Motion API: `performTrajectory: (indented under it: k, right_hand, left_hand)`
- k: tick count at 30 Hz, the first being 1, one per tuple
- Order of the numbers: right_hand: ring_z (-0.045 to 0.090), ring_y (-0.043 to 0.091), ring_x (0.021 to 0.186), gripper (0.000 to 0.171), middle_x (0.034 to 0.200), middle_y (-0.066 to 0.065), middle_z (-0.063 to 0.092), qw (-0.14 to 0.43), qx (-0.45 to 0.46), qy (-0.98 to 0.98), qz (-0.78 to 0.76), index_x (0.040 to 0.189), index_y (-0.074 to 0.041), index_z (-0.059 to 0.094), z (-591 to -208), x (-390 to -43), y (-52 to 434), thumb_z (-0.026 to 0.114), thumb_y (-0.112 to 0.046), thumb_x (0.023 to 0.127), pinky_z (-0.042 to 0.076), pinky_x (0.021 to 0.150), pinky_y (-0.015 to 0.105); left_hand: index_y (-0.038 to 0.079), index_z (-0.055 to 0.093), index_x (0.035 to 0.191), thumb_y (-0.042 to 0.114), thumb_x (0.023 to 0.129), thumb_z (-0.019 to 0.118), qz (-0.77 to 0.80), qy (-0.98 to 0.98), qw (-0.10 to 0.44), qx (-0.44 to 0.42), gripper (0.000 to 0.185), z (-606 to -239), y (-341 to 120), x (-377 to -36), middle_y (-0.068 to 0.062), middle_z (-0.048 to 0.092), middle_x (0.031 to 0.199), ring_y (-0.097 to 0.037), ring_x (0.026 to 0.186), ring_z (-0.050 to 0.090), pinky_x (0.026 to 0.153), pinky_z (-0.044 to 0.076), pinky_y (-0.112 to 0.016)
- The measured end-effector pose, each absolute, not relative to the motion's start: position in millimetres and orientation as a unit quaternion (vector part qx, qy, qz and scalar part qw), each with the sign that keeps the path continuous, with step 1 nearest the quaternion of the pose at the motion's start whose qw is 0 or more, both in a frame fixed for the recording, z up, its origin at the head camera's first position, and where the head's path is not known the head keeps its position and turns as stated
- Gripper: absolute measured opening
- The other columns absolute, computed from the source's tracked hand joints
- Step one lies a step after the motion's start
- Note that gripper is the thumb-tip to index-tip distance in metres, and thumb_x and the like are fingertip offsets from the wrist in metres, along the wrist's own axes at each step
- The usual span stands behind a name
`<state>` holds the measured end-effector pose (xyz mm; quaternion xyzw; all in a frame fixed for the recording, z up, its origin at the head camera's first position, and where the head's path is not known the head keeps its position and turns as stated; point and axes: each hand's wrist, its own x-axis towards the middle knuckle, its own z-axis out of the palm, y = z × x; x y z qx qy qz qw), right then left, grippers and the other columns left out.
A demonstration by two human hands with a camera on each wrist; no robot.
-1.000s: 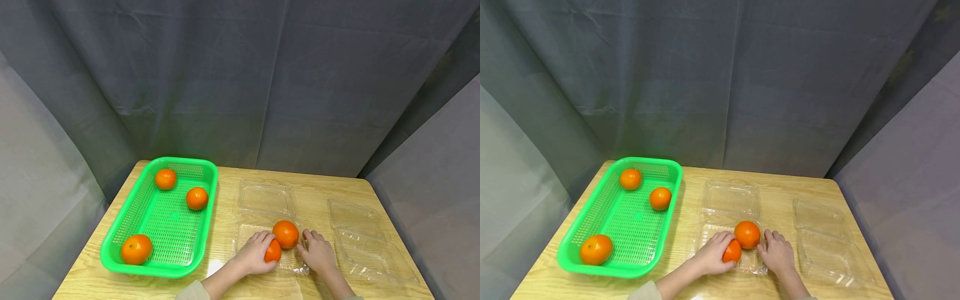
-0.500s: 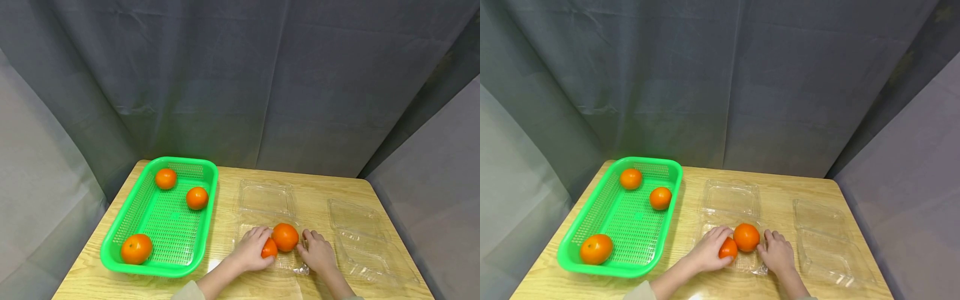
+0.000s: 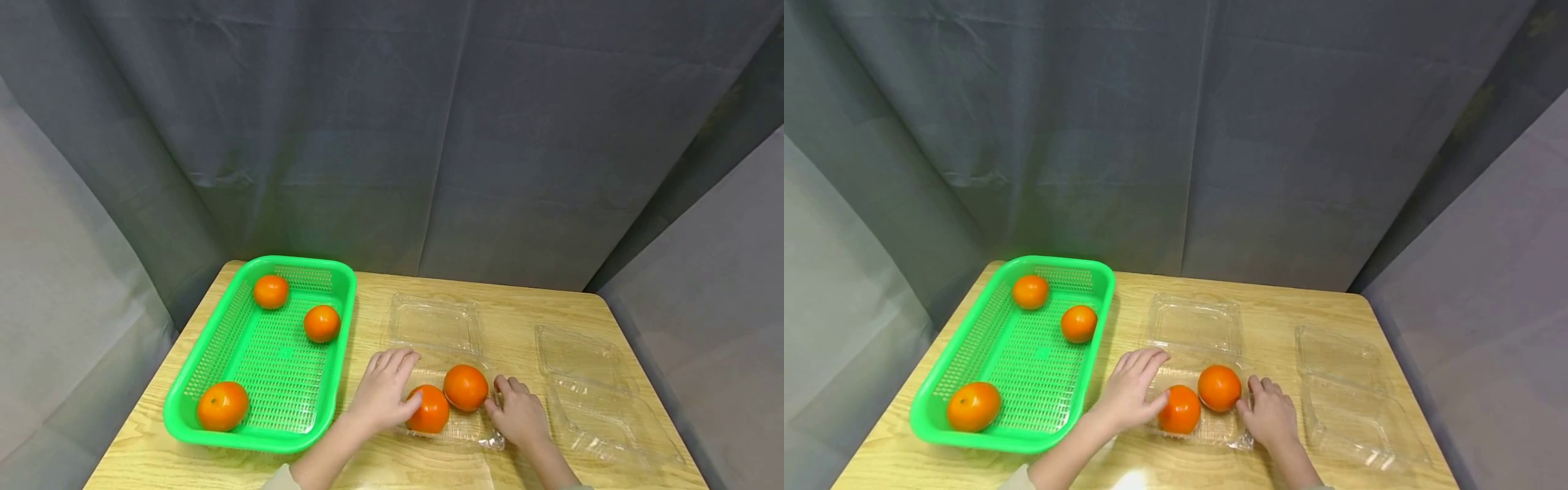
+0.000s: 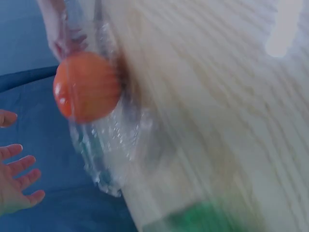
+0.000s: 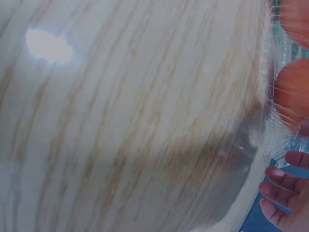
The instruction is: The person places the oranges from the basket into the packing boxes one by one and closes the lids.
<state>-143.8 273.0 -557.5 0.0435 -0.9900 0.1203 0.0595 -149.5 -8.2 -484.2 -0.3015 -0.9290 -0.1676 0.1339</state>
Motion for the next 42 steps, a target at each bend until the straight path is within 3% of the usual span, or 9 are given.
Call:
performTrajectory:
  k: [13, 22, 30, 42]
  right_hand:
    - [0.050, 0.022, 0.072, 0.025, 0.081, 0.003, 0.050, 0.060, 0.043, -0.990, 0.121, 0.091, -0.012, 0.052, -557, -143, 273, 0.062, -0.031, 0.077, 0.040, 0.055, 0.037]
    - [0.050, 0.023, 0.072, 0.024, 0.082, 0.004, 0.051, 0.056, 0.042, -0.990, 0.123, 0.091, -0.012, 0.052, -556, -142, 272, 0.062, -0.030, 0.078, 0.040, 0.055, 0.038]
    - [0.050, 0.022, 0.071, 0.024, 0.081, 0.003, 0.050, 0.066, 0.042, -0.989, 0.124, 0.090, -0.013, 0.052, -559, -144, 273, 0.063, -0.030, 0.077, 0.040, 0.055, 0.036]
    - [0.051, 0.022, 0.072, 0.024, 0.081, 0.003, 0.050, 0.068, 0.041, -0.989, 0.124, 0.089, -0.014, 0.052, -559, -144, 273, 0.063, -0.031, 0.076, 0.040, 0.055, 0.037]
  left_hand:
    - [0.008, 0.051, 0.122, 0.033, 0.078, 0.057, -0.142, -0.942, 0.205, -0.225, 0.050, -466, -63, -150, -0.010, 0.051, 0.122, -0.027, 0.113, 0.046, 0.097, 0.032, -0.046]
    - [0.006, 0.053, 0.120, 0.029, 0.077, 0.061, -0.143, -0.949, 0.220, -0.175, 0.049, -472, -105, -157, -0.012, 0.051, 0.120, -0.030, 0.112, 0.044, 0.094, 0.033, -0.050]
    - [0.006, 0.048, 0.127, 0.032, 0.078, 0.059, -0.127, -0.973, 0.166, -0.093, 0.057, -480, -144, -159, -0.019, 0.047, 0.128, -0.037, 0.118, 0.040, 0.097, 0.026, -0.058]
    - [-0.001, 0.036, 0.135, 0.032, 0.078, 0.064, -0.140, -0.989, 0.042, 0.020, 0.071, -494, -204, -151, -0.031, 0.033, 0.134, -0.051, 0.118, 0.031, 0.091, 0.021, -0.070]
